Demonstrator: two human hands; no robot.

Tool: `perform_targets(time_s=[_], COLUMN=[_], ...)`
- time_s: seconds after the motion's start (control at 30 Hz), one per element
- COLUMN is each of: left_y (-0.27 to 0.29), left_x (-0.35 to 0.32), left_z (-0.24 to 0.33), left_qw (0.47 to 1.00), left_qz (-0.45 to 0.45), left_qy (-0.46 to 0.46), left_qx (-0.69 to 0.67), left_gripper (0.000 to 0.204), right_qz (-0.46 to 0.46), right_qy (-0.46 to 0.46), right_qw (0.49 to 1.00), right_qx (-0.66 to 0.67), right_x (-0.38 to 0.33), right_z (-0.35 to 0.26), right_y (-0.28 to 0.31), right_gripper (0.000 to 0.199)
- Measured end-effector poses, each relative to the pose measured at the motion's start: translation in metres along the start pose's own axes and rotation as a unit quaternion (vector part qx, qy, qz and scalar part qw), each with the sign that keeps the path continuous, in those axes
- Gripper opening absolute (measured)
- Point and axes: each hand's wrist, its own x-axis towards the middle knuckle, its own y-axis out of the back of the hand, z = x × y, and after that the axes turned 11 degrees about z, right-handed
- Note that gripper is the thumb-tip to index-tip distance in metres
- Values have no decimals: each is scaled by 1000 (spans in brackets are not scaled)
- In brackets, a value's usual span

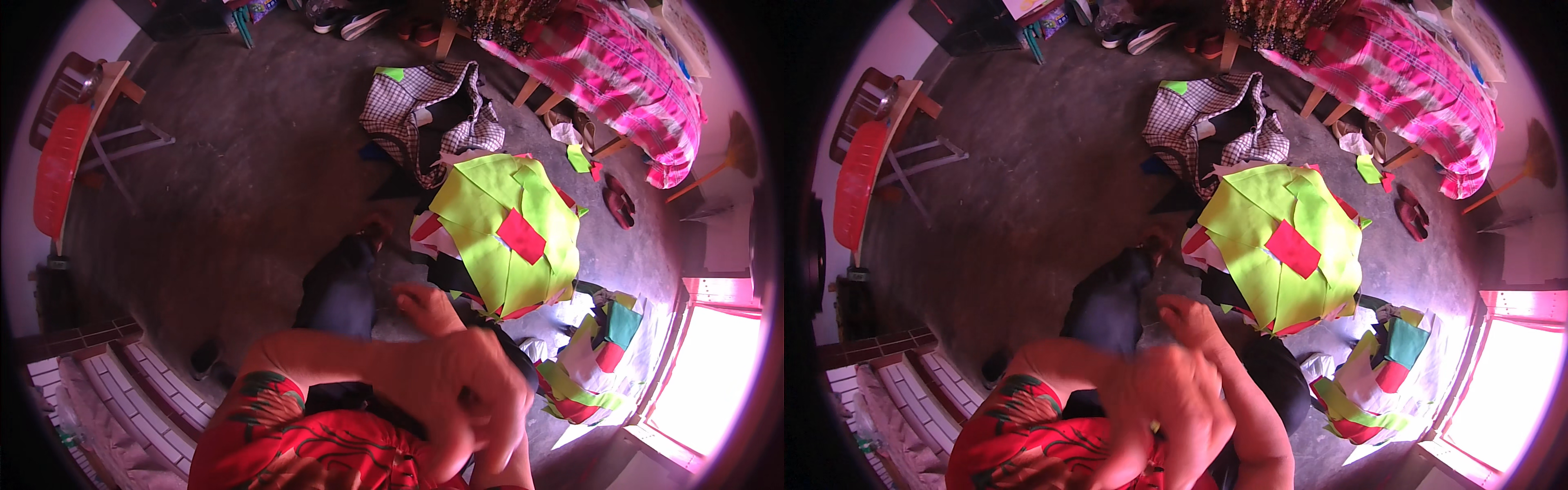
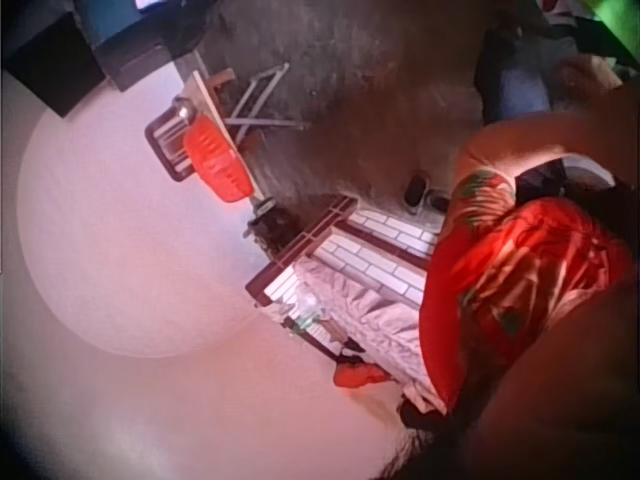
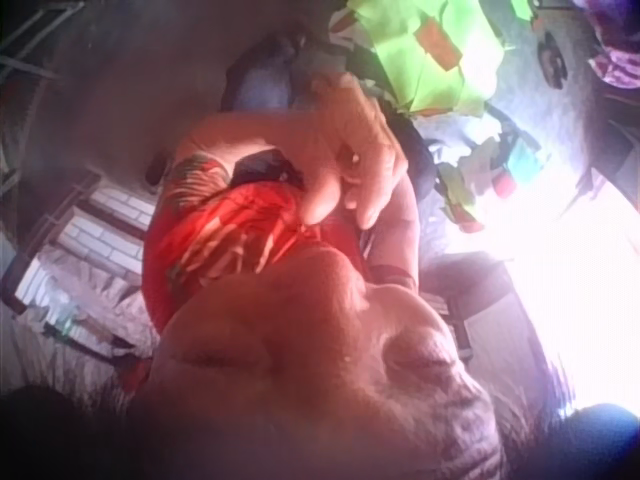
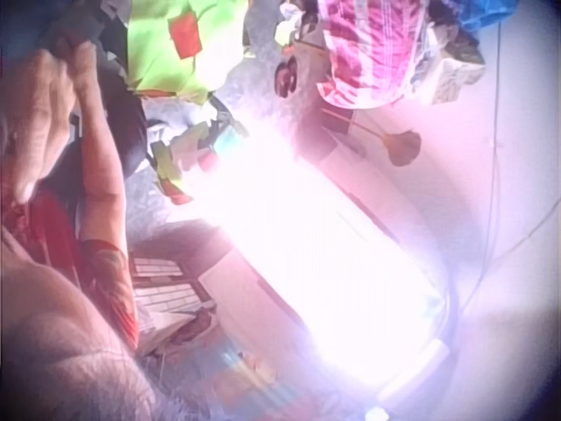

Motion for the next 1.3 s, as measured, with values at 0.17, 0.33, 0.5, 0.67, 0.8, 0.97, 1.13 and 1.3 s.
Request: perform_targets(time_s=[0.17, 0.33, 0.5, 0.67, 0.8, 0.97, 1.13, 1.3], left_y=[29, 65, 44, 29, 2, -24, -40, -26], left_x=[2, -5, -2, -7, -17, -34, -43, -49], left_z=[-22, -66, -88, -109, -125, -140, -136, -117], left_qw=[864, 685, 671, 757, 789, 757, 761, 725], left_qz=[158, 138, 76, 38, -26, -126, -157, -103], left_qy=[29, -79, -132, -192, -158, -122, -110, -75], left_qx=[477, 711, 726, 623, 593, 629, 620, 677], left_gripper=[23, 3, 16, 14, 19, 23, 23, 16], right_qz=[55, 63, 127, 198, 160, 263, 313, 320], right_qy=[-255, -145, -77, -66, -13, -99, -125, -40], right_qw=[815, 663, 588, 560, 513, 462, 544, 479], right_qx=[518, 732, 795, 802, 843, 841, 768, 816], right_x=[9, -12, -48, -84, -131, -193, -251, -319], right_z=[-27, -50, -49, -57, -40, -28, -35, 8], right_y=[20, 47, 52, 62, 61, 56, 52, 52], right_gripper=[38, 37, 36, 35, 29, 22, 22, 19])
